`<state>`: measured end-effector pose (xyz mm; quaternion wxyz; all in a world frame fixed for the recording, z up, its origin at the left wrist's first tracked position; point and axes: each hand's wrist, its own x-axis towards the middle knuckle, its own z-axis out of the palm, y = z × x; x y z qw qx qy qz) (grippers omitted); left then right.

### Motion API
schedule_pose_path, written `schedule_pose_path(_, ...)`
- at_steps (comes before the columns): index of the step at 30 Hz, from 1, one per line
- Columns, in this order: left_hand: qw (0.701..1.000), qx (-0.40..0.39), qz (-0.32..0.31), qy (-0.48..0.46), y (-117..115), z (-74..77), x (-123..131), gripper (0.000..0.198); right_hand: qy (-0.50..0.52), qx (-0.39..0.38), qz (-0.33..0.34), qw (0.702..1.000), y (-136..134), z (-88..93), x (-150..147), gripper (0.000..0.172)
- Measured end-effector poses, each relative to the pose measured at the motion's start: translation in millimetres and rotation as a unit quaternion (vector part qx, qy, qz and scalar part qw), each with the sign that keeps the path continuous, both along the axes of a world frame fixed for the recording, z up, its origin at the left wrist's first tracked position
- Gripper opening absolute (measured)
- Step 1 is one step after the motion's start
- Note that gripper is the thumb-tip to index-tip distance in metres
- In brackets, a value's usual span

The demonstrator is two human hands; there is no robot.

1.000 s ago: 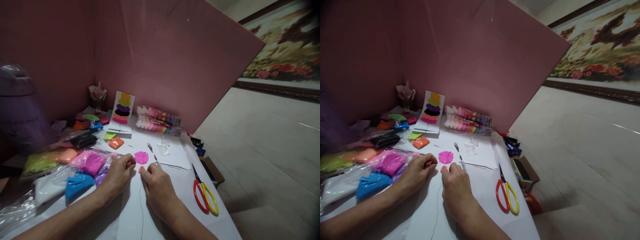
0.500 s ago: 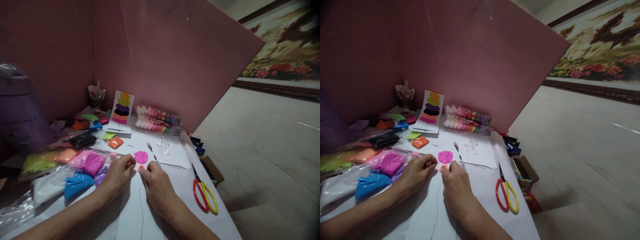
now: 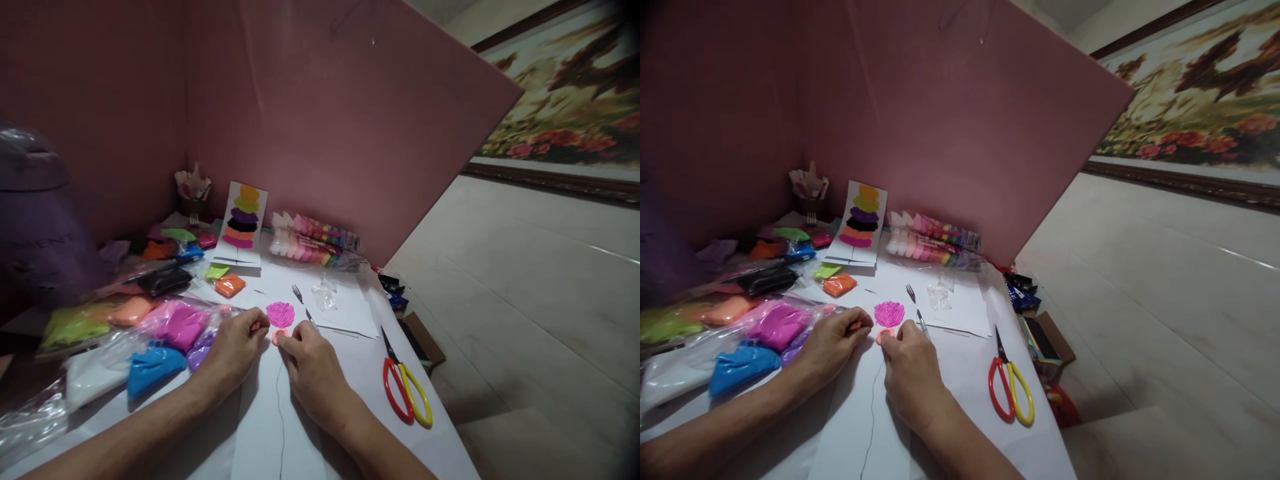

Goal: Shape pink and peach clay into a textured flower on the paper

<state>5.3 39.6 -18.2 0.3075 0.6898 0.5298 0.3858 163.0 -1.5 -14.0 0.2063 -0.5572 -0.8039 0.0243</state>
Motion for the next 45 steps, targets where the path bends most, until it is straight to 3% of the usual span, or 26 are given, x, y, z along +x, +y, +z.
schedule_pose_path(2,1.000,0.002,0.003,0.000,0,0.8,0,0.012,0.089,0.002,-0.005,0.996,4,0.9,4,0.029)
schedule_pose_path(5,1.000,-0.006,0.015,-0.005,-2,2.3,0,0.010,0.174,0.075,-0.046,0.981,13,3.8,13,0.033)
schedule_pose_path(8,0.999,-0.023,0.027,-0.035,-3,3.7,0,0.010,0.153,0.096,-0.119,0.976,22,6.2,22,0.028)
schedule_pose_path(13,0.985,-0.077,0.034,-0.151,-4,10.2,1,0.016,0.043,0.023,-0.175,0.983,28,0.1,28,0.009)
schedule_pose_path(16,0.965,-0.117,-0.001,-0.237,-5,14.4,3,0.023,0.018,-0.007,-0.189,0.982,27,-2.8,27,0.012)
schedule_pose_path(20,0.916,-0.194,-0.050,-0.347,-5,13.9,3,0.032,0.016,-0.042,-0.220,0.975,25,1.7,25,0.016)
schedule_pose_path(24,0.875,-0.244,-0.078,-0.411,-7,16.0,0,0.034,0.062,-0.024,-0.243,0.968,26,6.2,24,0.019)
schedule_pose_path(30,0.824,-0.323,-0.078,-0.458,-11,28.0,0,0.028,0.199,0.049,-0.162,0.965,26,2.8,22,0.023)
schedule_pose_path(33,0.826,-0.310,-0.095,-0.462,-9,25.0,0,0.031,0.286,0.080,-0.100,0.950,24,2.6,20,0.026)
schedule_pose_path(37,0.830,-0.307,-0.111,-0.452,-7,18.9,-2,0.008,0.392,0.091,-0.015,0.915,19,6.7,16,0.021)
schedule_pose_path(41,0.814,-0.312,-0.157,-0.464,-10,25.8,-2,0.016,0.424,0.108,0.004,0.899,14,9.9,13,0.019)
schedule_pose_path(45,0.789,-0.355,-0.132,-0.483,-11,34.8,1,0.023,0.434,0.112,0.051,0.892,11,11.9,12,0.027)
